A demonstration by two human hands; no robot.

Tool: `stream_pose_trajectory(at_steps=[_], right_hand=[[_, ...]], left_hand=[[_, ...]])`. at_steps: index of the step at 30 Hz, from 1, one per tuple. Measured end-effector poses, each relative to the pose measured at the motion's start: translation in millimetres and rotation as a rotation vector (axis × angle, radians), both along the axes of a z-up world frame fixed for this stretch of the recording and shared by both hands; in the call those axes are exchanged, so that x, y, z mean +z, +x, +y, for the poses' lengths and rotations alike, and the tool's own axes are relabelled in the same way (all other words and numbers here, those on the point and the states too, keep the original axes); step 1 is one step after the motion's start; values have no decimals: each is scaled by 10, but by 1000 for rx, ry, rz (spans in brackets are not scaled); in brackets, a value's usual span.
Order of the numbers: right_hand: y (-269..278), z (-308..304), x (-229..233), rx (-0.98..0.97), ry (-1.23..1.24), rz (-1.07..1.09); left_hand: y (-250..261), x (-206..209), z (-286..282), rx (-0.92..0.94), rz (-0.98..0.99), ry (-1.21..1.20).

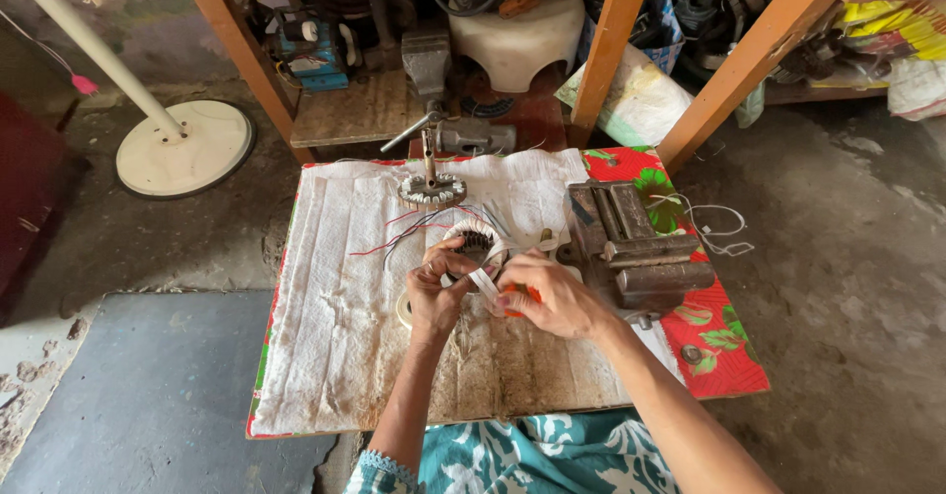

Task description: The person wraps white electrical tape around a circular motor component held in their hands. They use orange-handled scissors to cut the tape and continue wrapping the component.

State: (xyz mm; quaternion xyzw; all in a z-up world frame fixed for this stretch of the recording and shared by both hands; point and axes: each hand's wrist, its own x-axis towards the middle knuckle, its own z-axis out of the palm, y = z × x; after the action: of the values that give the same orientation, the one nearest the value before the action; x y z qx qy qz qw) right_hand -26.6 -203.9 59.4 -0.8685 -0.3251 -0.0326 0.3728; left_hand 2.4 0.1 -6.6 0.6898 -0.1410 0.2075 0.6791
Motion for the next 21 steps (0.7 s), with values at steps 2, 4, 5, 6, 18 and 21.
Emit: stream_pose_trajectory(at_steps=[2,4,5,6,18,21], right_hand=[[51,-24,143,-184,142,178],[204,-35,281,-257,98,113],[276,-31,334,-293,76,81],[336,9,363,-220,10,-25],[734,200,269,-21,-65,-211],[844,194,342,-99,-40,-273]], left_hand=[[4,-8,16,6,5,0],[8,-39,3,9,6,1],[13,-59,-1,11,3,3],[22,-79,9,16,-2,7],[-25,-1,7,11,12,33],[-29,48,2,13,-6,31]])
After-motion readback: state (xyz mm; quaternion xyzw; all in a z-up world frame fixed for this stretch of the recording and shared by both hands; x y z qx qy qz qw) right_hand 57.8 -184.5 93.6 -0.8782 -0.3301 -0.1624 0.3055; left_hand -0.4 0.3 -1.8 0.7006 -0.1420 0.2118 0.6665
